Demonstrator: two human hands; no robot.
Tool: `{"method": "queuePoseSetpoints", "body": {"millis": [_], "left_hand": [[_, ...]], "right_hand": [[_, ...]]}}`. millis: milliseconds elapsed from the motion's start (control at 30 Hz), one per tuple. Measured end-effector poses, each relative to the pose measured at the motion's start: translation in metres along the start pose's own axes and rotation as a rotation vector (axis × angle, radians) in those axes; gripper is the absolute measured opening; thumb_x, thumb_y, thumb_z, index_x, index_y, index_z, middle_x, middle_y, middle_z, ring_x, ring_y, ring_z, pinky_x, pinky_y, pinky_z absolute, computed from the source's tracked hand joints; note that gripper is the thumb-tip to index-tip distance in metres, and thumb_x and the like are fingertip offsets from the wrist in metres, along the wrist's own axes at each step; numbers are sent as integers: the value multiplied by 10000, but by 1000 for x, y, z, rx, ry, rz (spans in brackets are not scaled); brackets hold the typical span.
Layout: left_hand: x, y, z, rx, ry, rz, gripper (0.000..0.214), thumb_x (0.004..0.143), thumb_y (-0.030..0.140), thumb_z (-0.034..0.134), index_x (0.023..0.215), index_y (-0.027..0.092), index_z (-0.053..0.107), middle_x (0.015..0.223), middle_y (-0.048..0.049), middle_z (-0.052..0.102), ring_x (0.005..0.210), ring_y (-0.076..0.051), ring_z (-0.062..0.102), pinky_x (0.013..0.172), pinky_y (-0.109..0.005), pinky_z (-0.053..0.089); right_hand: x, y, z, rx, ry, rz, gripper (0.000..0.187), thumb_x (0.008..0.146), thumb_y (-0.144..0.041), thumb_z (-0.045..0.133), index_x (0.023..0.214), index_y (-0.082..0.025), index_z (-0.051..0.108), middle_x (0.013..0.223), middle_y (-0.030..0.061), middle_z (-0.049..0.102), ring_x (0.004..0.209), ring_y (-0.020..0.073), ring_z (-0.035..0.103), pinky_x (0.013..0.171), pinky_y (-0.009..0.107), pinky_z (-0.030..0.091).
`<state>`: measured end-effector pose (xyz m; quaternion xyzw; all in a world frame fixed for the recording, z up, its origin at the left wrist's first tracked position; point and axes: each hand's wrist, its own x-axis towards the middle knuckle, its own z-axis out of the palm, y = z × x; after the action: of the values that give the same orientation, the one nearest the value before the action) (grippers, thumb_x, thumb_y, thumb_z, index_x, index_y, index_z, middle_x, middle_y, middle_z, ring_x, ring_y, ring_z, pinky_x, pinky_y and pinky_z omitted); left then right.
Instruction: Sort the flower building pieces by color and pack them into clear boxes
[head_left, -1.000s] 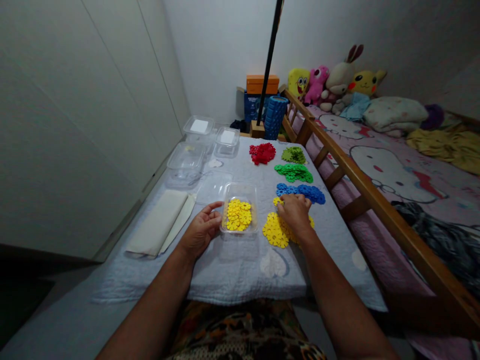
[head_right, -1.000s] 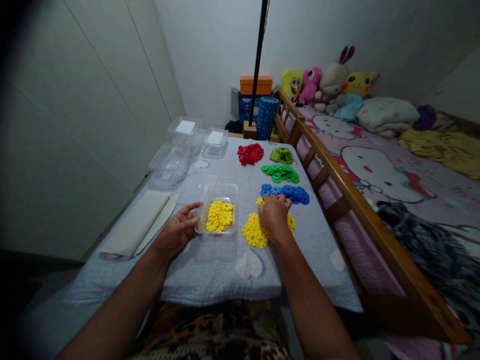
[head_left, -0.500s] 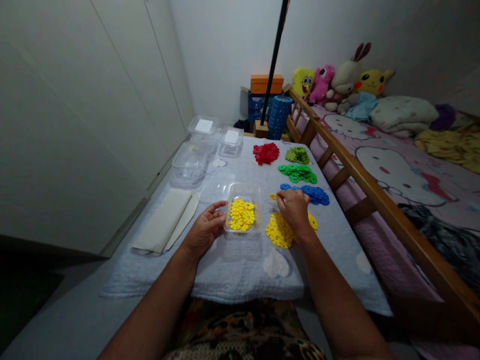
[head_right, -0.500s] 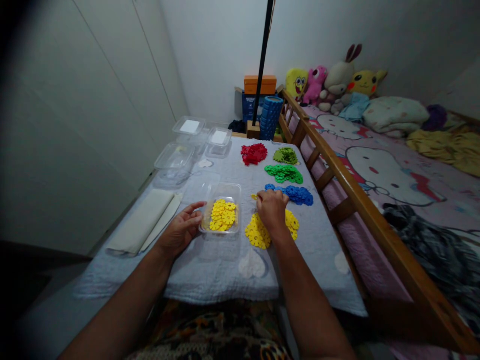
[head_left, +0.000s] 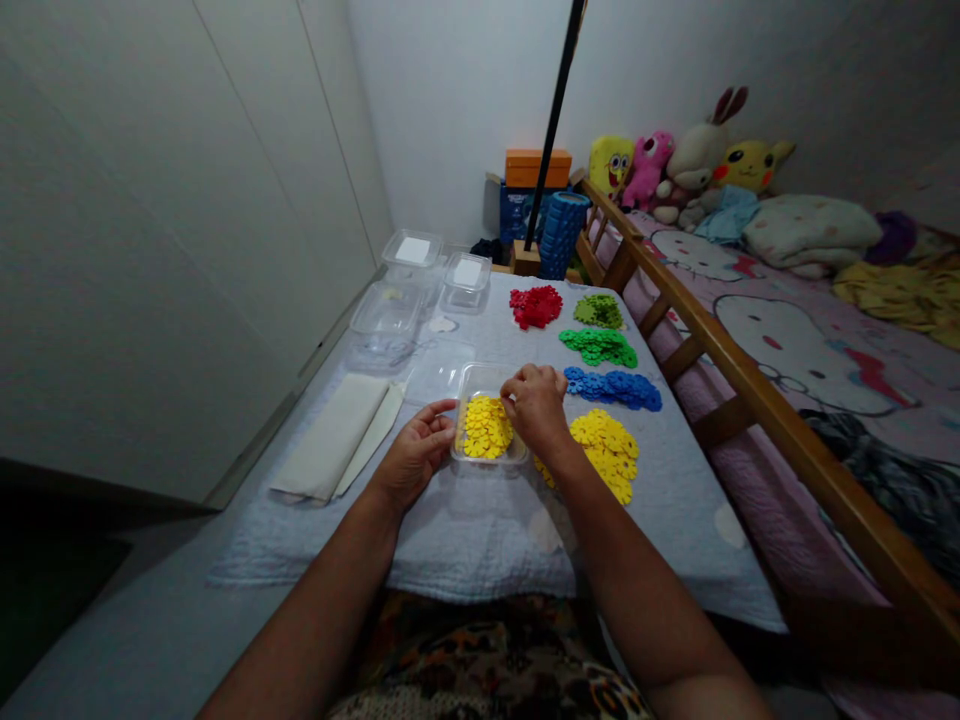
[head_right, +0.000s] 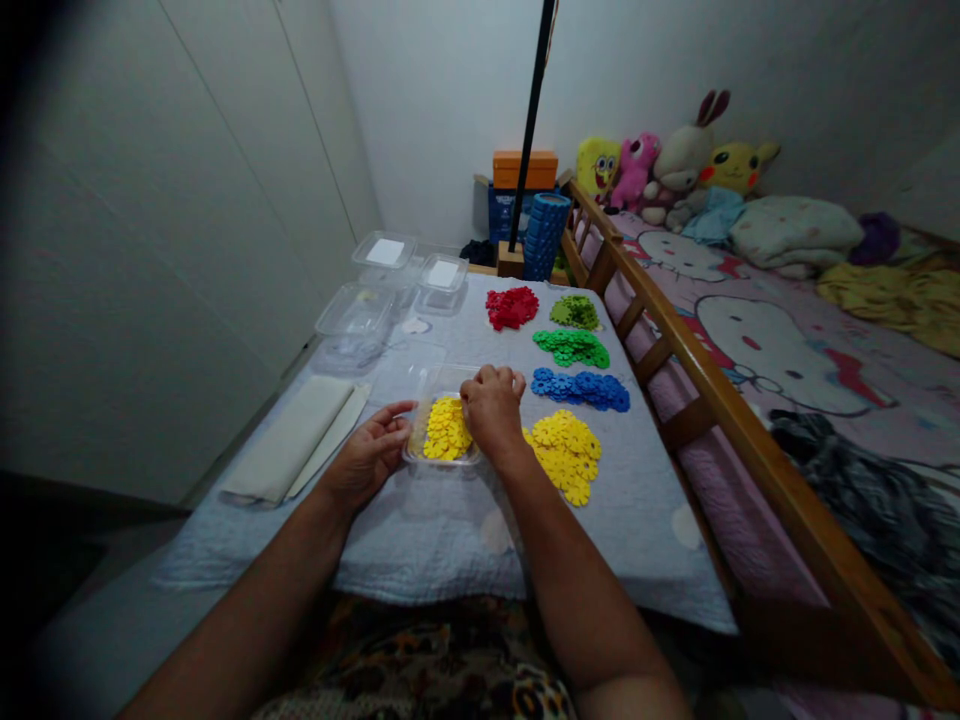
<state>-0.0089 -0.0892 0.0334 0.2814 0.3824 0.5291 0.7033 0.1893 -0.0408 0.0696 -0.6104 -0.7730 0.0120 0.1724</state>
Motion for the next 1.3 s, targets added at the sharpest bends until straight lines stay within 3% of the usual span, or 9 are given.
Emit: {"method": "queuePoseSetpoints", "body": {"millis": [233, 433, 533, 633, 767, 933, 1133, 1300], "left_hand": [[0, -2, -2, 17, -15, 10, 576, 626, 201, 883, 1157, 175, 662, 722, 53, 575, 624, -72, 577, 627, -180, 487], [0, -2, -1, 28, -1, 23, 563, 616, 206, 886, 1136, 172, 673, 725, 48, 584, 632, -76, 582, 632, -181, 488], [-1, -1, 0, 34, 26, 28, 547, 623, 216, 880, 1128, 172, 676, 738, 43, 594, 638, -83, 586, 630, -192, 489], [-1, -2, 2, 46, 56, 34, 538, 635, 238, 868, 1131, 180, 668, 750, 38, 603, 633, -90, 584, 618, -202, 483], [-1, -4, 7, 110, 121, 94, 512, 642, 277, 851, 1111, 182, 668, 773, 32, 596, 620, -84, 542, 583, -190, 441], [5, 9, 17, 337, 309, 257, 445, 639, 252, 839, 1062, 199, 713, 933, -12, 610, 734, -123, 544, 656, -228, 454], [30, 27, 28, 469, 326, 382, 365, 683, 231, 802, 1036, 199, 715, 1019, -38, 633, 791, -150, 528, 740, -263, 439], [54, 13, 23, 493, 321, 435, 376, 691, 232, 789, 1054, 192, 700, 1021, -39, 628, 754, -137, 520, 714, -251, 434]], "right_hand": [[-5, 11, -13, 133, -18, 38, 160, 928, -267, 648, 942, -272, 808, 1159, 67, 676, 1140, 269, 483, 995, 427, 316], [-26, 66, -31, 132, 53, 272, 220, 919, -244, 595, 1015, -237, 793, 1172, 89, 679, 1143, 283, 525, 959, 398, 356], [-44, 94, -31, 39, 11, 376, 247, 885, -272, 621, 1064, -244, 789, 1225, 97, 665, 1169, 315, 508, 957, 421, 353], [-61, 108, -26, -24, -52, 382, 295, 820, -304, 685, 1097, -267, 780, 1261, 85, 647, 1168, 321, 498, 953, 424, 351], [-72, 111, -19, -42, -99, 345, 300, 779, -307, 710, 1069, -285, 780, 1246, 76, 650, 1147, 313, 491, 945, 417, 350], [-71, 107, -16, 5, -42, 324, 286, 807, -280, 671, 1070, -290, 783, 1234, 75, 654, 1152, 304, 487, 980, 417, 336], [-63, 98, -20, 89, -40, 396, 255, 864, -257, 612, 1032, -262, 804, 1160, 85, 689, 1146, 295, 525, 984, 416, 349], [-62, 97, -26, 246, -6, 345, 239, 891, -238, 553, 934, -220, 787, 1059, 77, 737, 1066, 254, 596, 996, 395, 375]]}}
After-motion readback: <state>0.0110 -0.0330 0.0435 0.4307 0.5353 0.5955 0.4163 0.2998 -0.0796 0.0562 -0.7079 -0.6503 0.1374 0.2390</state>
